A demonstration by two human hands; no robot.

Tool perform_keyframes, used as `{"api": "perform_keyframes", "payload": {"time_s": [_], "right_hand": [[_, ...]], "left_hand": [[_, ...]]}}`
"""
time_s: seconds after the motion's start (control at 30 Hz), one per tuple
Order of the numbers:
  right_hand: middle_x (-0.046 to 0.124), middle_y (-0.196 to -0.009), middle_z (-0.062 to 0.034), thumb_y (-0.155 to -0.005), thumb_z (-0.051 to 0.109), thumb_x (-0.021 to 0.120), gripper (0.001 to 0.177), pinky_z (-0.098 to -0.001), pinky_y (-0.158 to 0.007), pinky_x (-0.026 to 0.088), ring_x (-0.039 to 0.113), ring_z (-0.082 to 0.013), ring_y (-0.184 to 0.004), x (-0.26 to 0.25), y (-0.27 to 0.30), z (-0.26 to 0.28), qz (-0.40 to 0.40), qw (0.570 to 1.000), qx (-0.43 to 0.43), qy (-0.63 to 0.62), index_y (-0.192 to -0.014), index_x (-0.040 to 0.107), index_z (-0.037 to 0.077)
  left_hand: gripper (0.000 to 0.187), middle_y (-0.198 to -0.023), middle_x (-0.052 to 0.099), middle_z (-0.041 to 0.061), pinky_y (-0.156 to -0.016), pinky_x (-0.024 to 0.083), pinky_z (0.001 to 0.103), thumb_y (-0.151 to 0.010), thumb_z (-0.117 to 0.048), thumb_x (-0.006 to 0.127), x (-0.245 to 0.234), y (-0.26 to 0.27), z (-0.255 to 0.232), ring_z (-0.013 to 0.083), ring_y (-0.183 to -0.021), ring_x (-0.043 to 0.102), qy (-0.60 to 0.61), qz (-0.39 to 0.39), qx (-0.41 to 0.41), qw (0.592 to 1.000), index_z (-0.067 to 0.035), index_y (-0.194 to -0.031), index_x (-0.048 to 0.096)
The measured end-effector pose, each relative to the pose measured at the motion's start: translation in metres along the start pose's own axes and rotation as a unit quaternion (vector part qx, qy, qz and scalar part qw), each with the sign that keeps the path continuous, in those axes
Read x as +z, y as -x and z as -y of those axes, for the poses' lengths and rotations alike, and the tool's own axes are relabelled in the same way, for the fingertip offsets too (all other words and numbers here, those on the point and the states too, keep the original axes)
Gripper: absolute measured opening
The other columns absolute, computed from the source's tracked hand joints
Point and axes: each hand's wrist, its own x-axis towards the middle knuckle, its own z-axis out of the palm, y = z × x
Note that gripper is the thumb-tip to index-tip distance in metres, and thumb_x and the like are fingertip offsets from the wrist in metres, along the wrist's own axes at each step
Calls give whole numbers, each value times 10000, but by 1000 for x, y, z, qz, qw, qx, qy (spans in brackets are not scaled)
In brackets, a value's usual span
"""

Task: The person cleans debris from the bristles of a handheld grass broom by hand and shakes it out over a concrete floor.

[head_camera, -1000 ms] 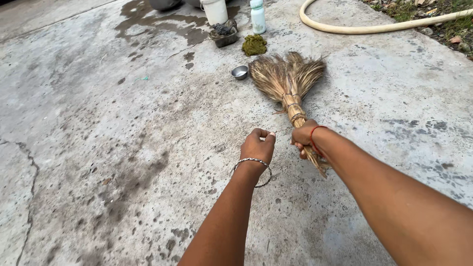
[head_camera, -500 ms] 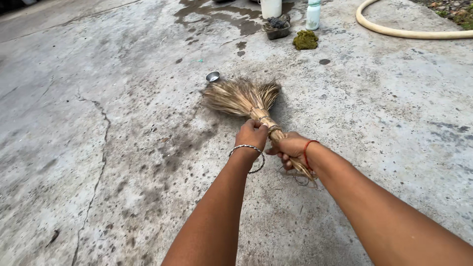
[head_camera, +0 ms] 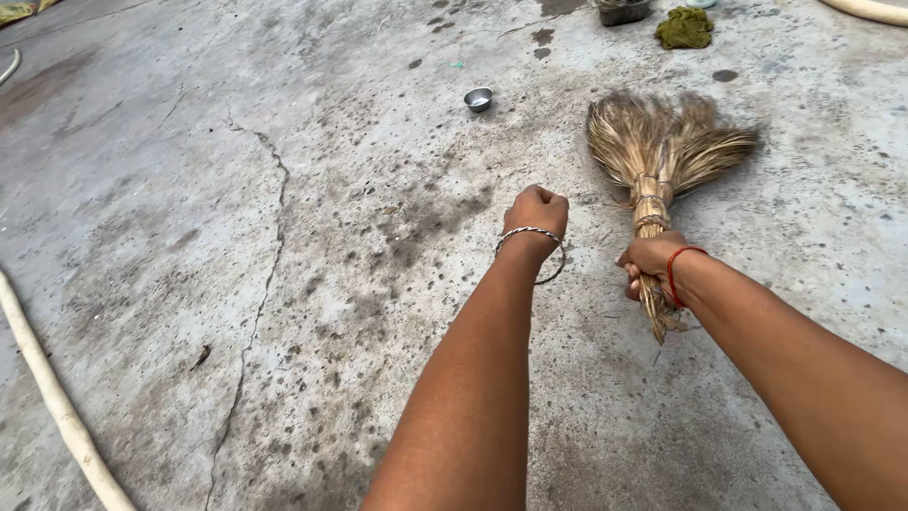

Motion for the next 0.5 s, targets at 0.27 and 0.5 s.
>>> {"api": "perform_keyframes", "payload": {"time_s": [0.27,0.5], "right_hand": [[422,-580,-32,-972,84,535,177,-311,-368,316,359,-129,-426,117,76,-1,227,953,-63,191,-816,527,1],[512,-625,-68,-873,67,743,209,-360,-391,403,472,-169,-456,155,108,12,219,880,-195,374,-1000,578,48]], "left_hand": [[343,-1151,743,148,-991,504,449,-889,-376,570,-39,14,13,338,-1120,685,-13,-66,-41,997,-140,-1101,699],[302,-1112,751,138,-939,525,472,-925,-330,537,-92,27,32,356,-1073,694,23,-189,-60,980,-121,-1087,681]]}}
